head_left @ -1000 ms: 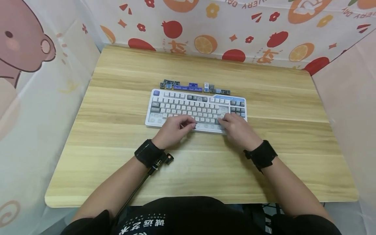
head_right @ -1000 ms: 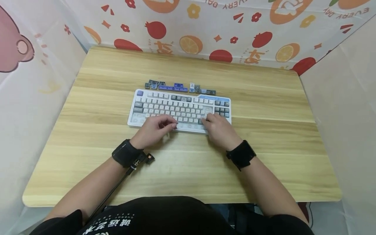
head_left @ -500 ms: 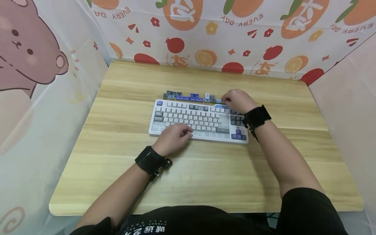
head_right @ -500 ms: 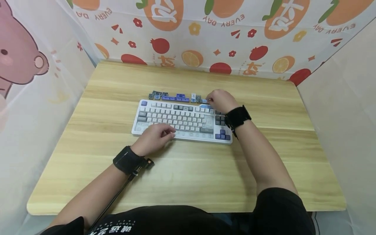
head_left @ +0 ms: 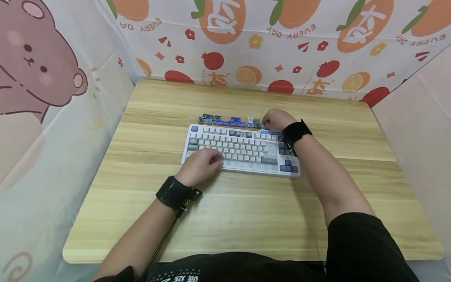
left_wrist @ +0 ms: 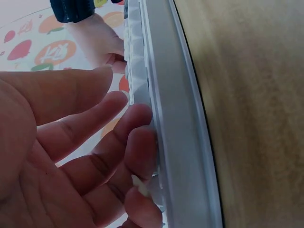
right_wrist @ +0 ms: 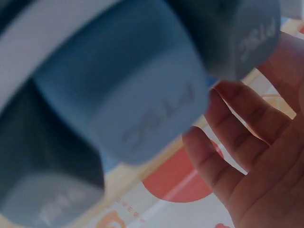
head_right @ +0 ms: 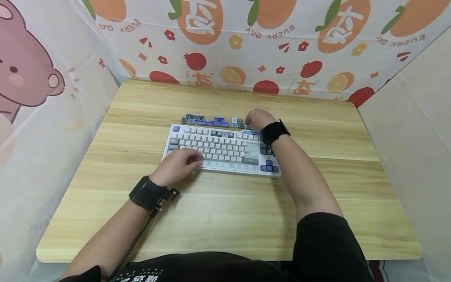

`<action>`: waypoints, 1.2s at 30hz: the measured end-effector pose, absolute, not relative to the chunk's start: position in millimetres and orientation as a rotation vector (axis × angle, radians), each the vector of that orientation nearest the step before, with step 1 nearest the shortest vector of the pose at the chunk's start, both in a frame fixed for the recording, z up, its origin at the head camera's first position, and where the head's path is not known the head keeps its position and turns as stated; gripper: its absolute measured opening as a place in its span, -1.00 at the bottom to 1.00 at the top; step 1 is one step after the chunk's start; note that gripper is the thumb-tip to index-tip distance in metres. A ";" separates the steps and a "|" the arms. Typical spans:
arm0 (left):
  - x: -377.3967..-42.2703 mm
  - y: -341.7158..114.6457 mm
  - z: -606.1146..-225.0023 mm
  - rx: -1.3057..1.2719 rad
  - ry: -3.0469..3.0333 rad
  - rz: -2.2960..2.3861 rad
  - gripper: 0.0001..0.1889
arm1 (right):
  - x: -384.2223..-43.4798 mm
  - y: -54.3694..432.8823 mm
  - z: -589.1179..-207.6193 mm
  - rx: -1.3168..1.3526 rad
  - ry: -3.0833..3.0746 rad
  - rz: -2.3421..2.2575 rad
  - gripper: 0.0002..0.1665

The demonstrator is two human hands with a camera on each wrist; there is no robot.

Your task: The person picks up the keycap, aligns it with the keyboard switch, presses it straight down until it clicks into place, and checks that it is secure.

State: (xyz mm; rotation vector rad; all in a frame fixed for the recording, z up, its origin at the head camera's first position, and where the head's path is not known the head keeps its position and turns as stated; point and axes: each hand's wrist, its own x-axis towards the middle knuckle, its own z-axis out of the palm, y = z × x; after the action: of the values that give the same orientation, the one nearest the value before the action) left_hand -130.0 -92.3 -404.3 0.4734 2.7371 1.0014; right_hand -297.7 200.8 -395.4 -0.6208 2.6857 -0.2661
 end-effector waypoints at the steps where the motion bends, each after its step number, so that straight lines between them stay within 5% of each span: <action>1: -129.8 -91.5 -404.5 0.479 2.735 0.998 -0.79 | -297.7 203.1 -395.9 -0.614 2.681 -0.301 -0.73; 15: -130.4 -88.2 -408.8 0.465 2.739 0.995 -0.84 | -242.5 212.8 -356.5 -0.399 2.287 -1.677 -0.55; 25: -132.3 -89.5 -409.9 0.455 2.741 1.018 -0.84 | -177.5 190.3 -325.1 -0.592 2.183 -1.942 -0.58; 36: -133.4 -87.3 -409.6 0.450 2.712 1.039 -0.85 | -152.9 185.4 -323.0 -0.617 2.524 -1.880 -0.63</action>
State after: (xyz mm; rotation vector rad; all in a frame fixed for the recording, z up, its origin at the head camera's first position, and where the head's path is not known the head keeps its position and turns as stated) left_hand -133.4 -87.3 -409.6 0.4503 2.7117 1.0386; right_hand -152.9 185.4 -323.0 -0.6173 2.5239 -1.8799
